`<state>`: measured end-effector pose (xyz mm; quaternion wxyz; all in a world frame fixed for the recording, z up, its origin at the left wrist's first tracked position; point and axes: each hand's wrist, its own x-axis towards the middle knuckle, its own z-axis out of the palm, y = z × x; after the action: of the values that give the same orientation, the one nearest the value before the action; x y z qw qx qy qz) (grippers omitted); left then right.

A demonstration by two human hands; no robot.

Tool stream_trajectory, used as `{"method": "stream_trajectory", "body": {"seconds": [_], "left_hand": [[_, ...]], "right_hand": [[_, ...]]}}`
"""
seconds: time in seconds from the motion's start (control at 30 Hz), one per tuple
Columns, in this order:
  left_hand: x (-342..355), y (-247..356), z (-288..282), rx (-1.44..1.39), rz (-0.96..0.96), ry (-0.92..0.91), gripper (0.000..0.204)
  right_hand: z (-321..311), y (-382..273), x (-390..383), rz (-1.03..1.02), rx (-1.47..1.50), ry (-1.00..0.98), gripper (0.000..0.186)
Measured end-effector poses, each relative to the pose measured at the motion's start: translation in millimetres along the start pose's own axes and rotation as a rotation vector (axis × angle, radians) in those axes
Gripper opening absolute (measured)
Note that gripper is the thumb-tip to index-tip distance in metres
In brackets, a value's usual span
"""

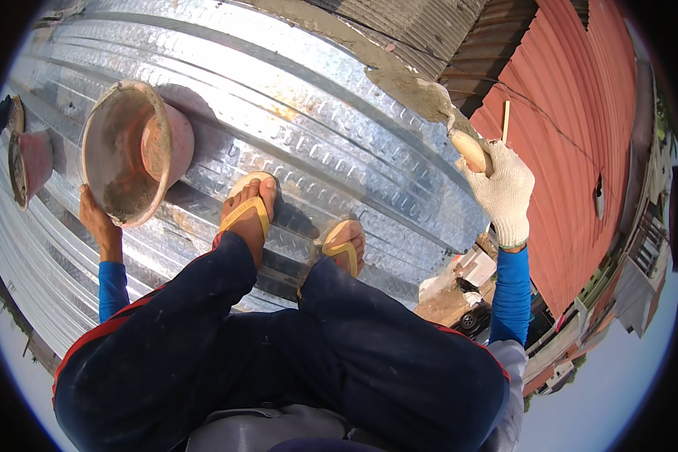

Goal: The person scoops cement from a bucket with a trowel and applies it to the seams of a corrugated metal roof. The person repeatedly transfers cement and spreads it along the roof ridges.

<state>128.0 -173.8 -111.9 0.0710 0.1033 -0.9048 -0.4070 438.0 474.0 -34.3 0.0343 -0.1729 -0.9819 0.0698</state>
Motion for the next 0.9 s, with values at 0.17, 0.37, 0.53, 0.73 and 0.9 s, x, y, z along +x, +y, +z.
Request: {"method": "stream_trajectory", "body": {"seconds": [0.17,0.37,0.53,0.73,0.9], "left_hand": [[-2.7,1.6,-2.1,0.020,0.039,-0.044,0.056],[-1.8,-0.5,-1.7,-0.004,0.006,-0.046,0.056],[-0.3,-1.1,1.0,-0.021,-0.011,-0.007,0.053],[-1.0,0.2,0.0,-0.017,-0.012,-0.015,0.055],[-2.9,2.3,0.4,0.028,-0.008,-0.017,0.056]], "right_hand": [[10.4,0.4,3.9,-0.141,-0.166,0.088,0.032],[47.6,-5.6,-12.0,-0.051,-0.151,0.109,0.031],[56.7,-8.3,-16.9,0.026,0.014,0.135,0.033],[53.3,-2.8,-16.7,0.048,0.035,0.183,0.036],[55.0,3.7,-17.1,0.085,0.052,0.205,0.042]]}}
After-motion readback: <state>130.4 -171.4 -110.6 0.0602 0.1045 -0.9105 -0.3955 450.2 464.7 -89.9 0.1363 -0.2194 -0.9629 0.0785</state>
